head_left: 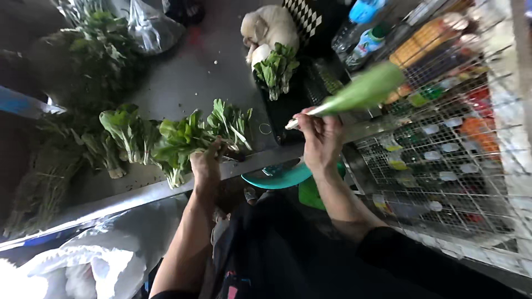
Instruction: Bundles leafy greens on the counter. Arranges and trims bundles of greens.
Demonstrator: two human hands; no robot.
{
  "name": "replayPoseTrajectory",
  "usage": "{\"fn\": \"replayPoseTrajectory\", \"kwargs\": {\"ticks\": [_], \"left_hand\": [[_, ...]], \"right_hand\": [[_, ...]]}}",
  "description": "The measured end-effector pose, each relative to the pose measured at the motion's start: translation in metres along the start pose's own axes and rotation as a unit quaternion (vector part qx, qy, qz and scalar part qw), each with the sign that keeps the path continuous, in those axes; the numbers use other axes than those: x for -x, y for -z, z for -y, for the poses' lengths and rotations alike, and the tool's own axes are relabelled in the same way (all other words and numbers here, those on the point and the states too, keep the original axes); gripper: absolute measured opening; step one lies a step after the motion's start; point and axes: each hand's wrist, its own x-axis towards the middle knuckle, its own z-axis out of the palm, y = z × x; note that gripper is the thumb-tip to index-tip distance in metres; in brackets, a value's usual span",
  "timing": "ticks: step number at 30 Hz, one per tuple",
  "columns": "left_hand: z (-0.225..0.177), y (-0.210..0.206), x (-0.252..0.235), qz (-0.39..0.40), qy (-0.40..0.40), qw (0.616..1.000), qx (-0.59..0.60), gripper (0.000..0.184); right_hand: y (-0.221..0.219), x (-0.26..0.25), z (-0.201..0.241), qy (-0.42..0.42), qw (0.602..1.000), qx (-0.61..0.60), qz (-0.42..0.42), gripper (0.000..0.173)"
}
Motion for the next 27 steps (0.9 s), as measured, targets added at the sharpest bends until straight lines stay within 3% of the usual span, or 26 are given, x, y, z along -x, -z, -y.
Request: {"fn": "replayPoseTrajectory", "kwargs": {"ticks": [3, 6, 9, 11, 13, 15, 19, 23, 27], "left_hand": [[-0.003, -0.01, -0.025, 0.009, 0.01, 0.996, -0.089, 0.031], [0.023, 0.009, -0.045, -0.031, 0.04, 0.992, -0.116, 0.042], [0.043, 0.037, -0.023, -0.055, 0.102, 0.993, -0.032, 0.031], [0.044, 0.047, 0.007, 0.006, 0.119, 0.992, 0.047, 0.028], [0.043, 0.05, 0.028, 0.077, 0.093, 0.989, 0.082, 0.028], [0.036, 0.048, 0.038, 0.08, 0.068, 0.99, 0.096, 0.018], [0.032, 0.076, 0.043, 0.069, 0.03, 0.994, 0.084, 0.017], [0.028, 0.107, 0.049, 0.026, -0.006, 0.991, 0.13, 0.022], [0.022, 0.127, 0.064, 0.056, -0.058, 0.98, 0.182, 0.023]], "right_hand": [[-0.006, -0.015, -0.004, -0.032, 0.983, 0.148, 0.106, 0.025], [-0.03, -0.005, -0.018, -0.07, 0.969, 0.184, 0.152, 0.029], [-0.05, 0.015, -0.017, -0.057, 0.963, 0.2, 0.172, 0.031], [-0.06, 0.028, -0.019, -0.036, 0.959, 0.19, 0.206, 0.032], [-0.071, 0.038, -0.02, -0.008, 0.95, 0.173, 0.26, 0.028], [-0.085, 0.046, -0.018, 0.021, 0.938, 0.151, 0.31, 0.025], [-0.11, 0.061, -0.01, 0.018, 0.924, 0.099, 0.369, 0.026], [-0.121, 0.076, -0.007, -0.032, 0.932, -0.087, 0.352, 0.019], [-0.127, 0.07, -0.011, -0.049, 0.933, -0.209, 0.289, 0.016]]}}
